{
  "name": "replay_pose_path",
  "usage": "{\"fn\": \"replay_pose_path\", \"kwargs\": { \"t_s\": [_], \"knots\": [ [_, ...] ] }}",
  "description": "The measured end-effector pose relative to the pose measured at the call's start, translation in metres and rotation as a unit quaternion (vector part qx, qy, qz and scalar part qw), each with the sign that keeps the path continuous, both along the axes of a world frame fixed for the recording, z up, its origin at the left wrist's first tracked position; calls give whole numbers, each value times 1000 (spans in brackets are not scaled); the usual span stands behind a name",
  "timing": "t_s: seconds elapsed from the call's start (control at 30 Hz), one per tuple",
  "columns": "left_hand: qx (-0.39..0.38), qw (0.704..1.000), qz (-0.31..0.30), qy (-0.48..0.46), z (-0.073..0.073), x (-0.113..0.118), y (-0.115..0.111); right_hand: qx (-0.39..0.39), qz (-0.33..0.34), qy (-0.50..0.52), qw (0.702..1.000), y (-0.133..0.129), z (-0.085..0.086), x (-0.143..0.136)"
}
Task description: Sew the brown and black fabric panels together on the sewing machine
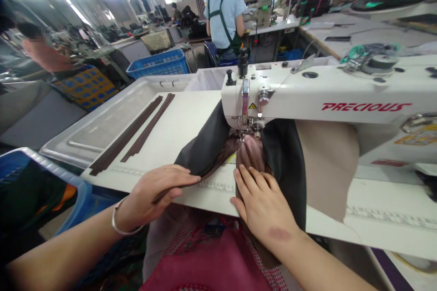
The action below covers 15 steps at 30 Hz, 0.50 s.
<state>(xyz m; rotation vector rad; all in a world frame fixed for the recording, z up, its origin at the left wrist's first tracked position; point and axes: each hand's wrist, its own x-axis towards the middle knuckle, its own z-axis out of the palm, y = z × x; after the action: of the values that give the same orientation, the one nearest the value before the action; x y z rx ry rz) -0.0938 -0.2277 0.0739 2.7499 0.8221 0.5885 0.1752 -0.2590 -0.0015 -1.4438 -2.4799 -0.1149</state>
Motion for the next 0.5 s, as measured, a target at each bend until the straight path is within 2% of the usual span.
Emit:
{"fn": "replay_pose_path", "kwargs": {
  "t_s": [0.03, 0.1, 0.23, 0.3, 0.43, 0.5],
  "knots": [
    [5, 1000, 5, 11, 5, 10, -5, 1, -6, 12, 1000, -2, 0, -3],
    [16, 996, -34, 81, 8, 31, -16, 4, -4, 45, 999, -5, 0, -5],
    [26, 980, -103, 169, -1, 58, -22, 16, -7, 81, 997, -6, -1, -2],
    [10, 976, -121, 180, 4, 63, -15, 15, -1, 61, 998, -6, -1, -1],
    [-44, 963, -205, 170, 28, 74, 18, 24, 30, 38, 999, -6, -4, -1],
    [38, 965, -200, 163, 28, 84, 36, 47, 39, 38, 997, -6, -11, 3]
  ]
}}
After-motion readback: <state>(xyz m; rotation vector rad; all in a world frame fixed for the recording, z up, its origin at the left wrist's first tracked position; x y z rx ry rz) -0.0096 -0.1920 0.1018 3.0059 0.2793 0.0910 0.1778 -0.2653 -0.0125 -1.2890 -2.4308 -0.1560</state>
